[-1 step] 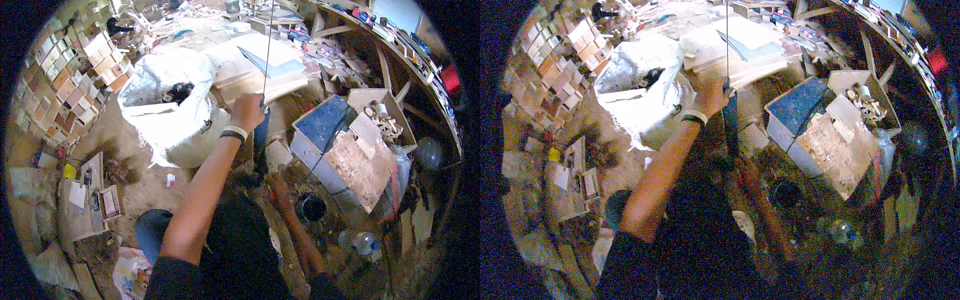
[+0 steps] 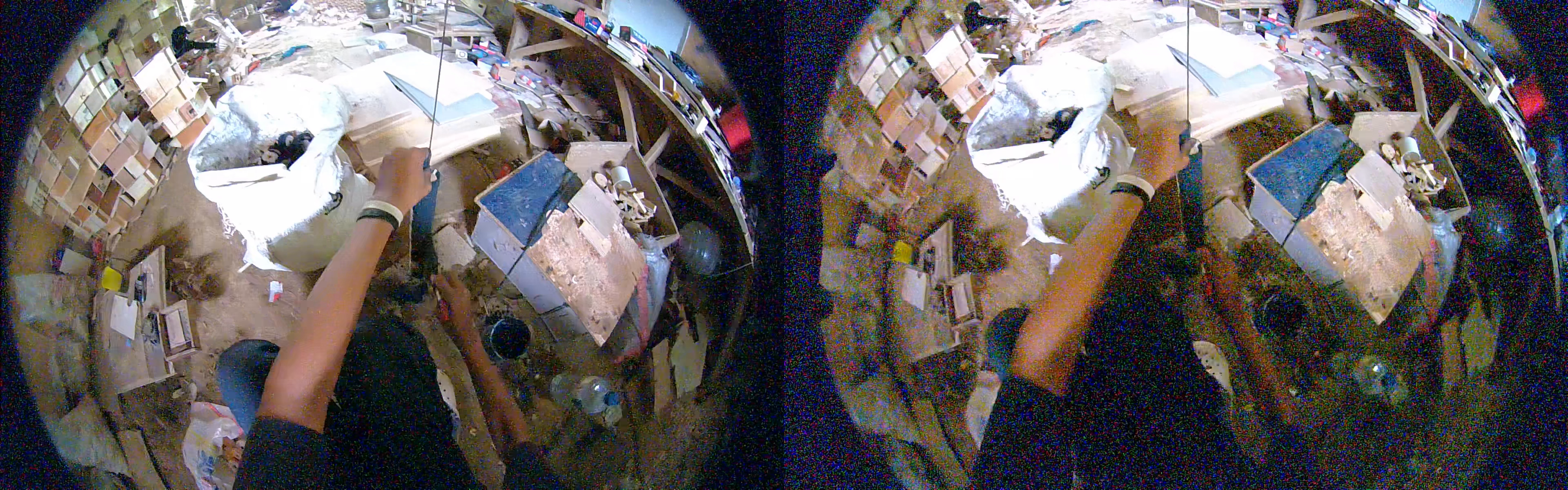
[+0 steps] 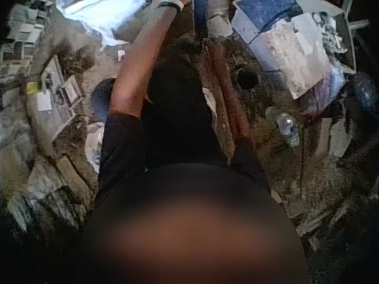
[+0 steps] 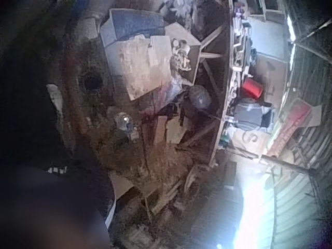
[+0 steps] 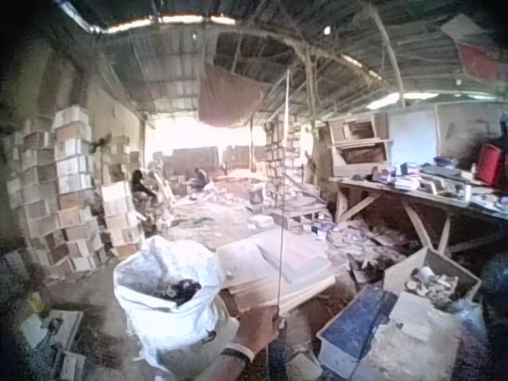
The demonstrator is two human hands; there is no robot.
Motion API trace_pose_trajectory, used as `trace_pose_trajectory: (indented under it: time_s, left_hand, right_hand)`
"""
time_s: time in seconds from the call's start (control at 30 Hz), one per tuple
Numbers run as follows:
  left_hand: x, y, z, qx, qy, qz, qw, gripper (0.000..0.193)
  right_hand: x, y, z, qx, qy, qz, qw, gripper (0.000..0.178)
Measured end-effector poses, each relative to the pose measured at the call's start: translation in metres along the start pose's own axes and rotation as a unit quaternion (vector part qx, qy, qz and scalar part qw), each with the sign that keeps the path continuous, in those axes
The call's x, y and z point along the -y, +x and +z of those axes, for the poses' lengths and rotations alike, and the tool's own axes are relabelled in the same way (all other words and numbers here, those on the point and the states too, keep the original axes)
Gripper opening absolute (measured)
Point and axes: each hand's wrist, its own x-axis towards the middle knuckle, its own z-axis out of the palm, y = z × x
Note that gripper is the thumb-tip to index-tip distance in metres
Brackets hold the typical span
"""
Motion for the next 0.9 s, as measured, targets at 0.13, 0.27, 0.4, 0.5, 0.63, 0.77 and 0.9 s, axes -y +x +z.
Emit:
trace_pose_trajectory:
  time_s: [0.13,0.27,0.4,0.5,0.63,0.77,0.9]
  left_hand:
    - [0.004,0.013,0.007,0.022,-0.008,0.005,1.0,0.02]
    - [0.006,0.017,0.005,0.05,-0.02,-0.012,0.998,0.027]
    - [0.002,0.016,0.008,0.08,-0.04,-0.023,0.996,0.023]
    - [0.003,0.019,0.013,0.039,-0.033,-0.008,0.999,0.019]
    - [0.01,0.022,0.017,0.053,-0.033,-0.017,0.998,0.019]
    - [0.006,0.021,0.022,0.034,-0.001,-0.036,0.999,0.02]
    - [-0.001,0.025,0.017,0.066,0.011,-0.078,0.995,0.022]
  right_hand:
    - [0.001,0.003,0.002,-0.009,0.035,-0.01,0.999,0.027]
    - [-0.008,-0.007,0.01,0.044,-0.064,0.061,0.995,0.025]
    - [-0.004,0.002,0.01,-0.059,-0.231,-0.402,0.884,0.022]
    - [-0.002,0.008,0.014,-0.058,0.169,0.094,0.979,0.021]
    - [-0.016,-0.002,0.023,0.014,-0.042,0.042,0.998,0.02]
    - [-0.024,0.006,0.026,-0.027,-0.237,-0.236,0.942,0.026]
    - [-0.016,0.016,0.029,-0.024,0.01,-0.001,1.0,0.032]
